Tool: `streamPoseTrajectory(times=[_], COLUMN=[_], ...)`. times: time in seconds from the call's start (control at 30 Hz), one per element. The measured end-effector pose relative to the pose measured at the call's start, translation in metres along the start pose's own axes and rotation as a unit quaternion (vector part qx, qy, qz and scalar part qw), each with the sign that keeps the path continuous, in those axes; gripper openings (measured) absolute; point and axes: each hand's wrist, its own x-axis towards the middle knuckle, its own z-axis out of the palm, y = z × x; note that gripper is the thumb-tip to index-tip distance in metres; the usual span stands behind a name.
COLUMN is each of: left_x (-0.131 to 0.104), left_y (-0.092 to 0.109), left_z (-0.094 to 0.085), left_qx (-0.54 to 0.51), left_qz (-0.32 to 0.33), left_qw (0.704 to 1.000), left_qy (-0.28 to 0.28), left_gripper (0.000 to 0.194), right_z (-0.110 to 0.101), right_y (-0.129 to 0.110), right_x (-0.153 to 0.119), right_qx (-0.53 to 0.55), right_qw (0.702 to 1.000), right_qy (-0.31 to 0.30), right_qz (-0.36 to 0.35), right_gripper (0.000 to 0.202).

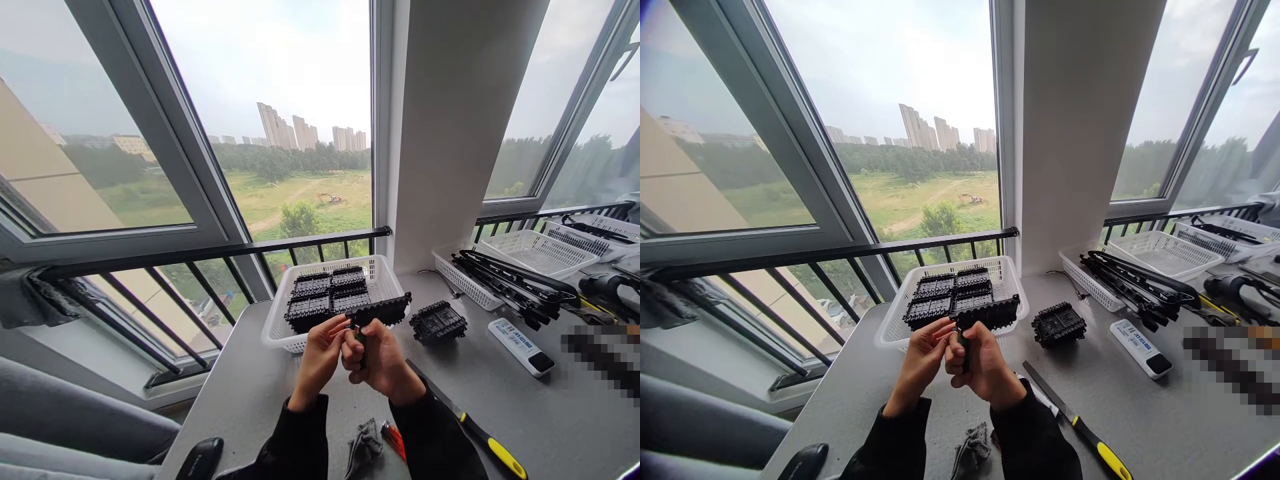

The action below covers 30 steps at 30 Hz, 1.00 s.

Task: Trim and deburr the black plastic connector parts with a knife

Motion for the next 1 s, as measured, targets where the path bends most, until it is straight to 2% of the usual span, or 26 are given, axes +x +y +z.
streamPoseTrajectory(times=[0.23, 0.5, 0.77, 1.0], left_x=[0.001, 0.002, 0.002, 0.002], left_y=[0.004, 0.003, 0.005, 0.006], left_z=[0.001, -0.006, -0.010, -0.011], left_qx=[-0.016, -0.024, -0.023, -0.008], left_qz=[0.014, 0.011, 0.016, 0.032], left_qw=[1.000, 1.000, 1.000, 0.999], left_qy=[-0.016, 0.005, 0.002, 0.005], left_gripper=[0.039, 0.049, 0.054, 0.049], right_z=[-0.003, -0.012, -0.029, -0.035], right_y=[-0.004, -0.015, -0.031, -0.042], right_x=[-0.003, -0.009, -0.021, -0.033], right_qx=[0.011, 0.028, 0.071, 0.094], right_qw=[1.000, 0.999, 0.995, 0.990], right_qy=[0.015, 0.034, 0.039, 0.067], right_qz=[-0.016, -0.017, -0.052, -0.087], right_gripper=[0.025, 0.026, 0.025, 0.027])
